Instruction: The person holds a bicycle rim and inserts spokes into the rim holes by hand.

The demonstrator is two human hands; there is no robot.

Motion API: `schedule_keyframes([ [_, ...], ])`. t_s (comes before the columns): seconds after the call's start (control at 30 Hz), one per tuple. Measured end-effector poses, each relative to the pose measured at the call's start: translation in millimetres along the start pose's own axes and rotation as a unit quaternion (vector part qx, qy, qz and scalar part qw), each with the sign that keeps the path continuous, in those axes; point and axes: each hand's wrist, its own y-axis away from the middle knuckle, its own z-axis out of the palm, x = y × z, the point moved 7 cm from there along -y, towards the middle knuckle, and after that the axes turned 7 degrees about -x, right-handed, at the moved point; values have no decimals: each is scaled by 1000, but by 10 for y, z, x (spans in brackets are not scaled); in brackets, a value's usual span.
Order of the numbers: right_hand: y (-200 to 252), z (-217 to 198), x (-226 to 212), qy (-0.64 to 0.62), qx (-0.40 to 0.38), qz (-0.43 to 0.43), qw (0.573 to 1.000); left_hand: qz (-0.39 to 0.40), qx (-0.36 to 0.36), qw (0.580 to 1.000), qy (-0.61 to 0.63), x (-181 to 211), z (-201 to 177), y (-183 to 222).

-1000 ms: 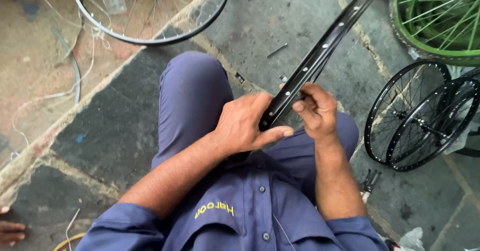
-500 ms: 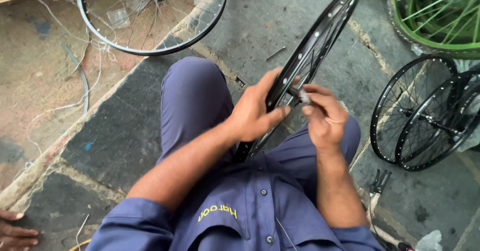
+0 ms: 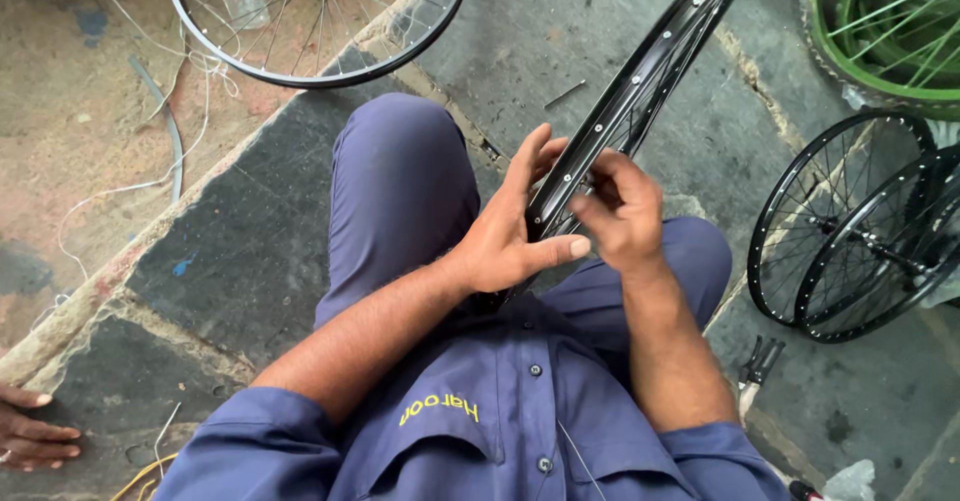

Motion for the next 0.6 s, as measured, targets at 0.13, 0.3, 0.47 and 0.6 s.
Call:
schedule_keyframes([
  [0.13,-26,287,-476,431,136,-233,861,-21,-9,999,-23,-15,1,-20],
  [0.3,53,161,-376,368,80,-172,910,-24,-7,999,-45,10,-37,8],
  [0.47,53,-304,124,-12,-25,0,1000,-28,-13,998,-63,-36,-50,12],
  [0.6,-243,-196,191,-181,-276,169,929,13,-28,989,-147,-14,5,49],
])
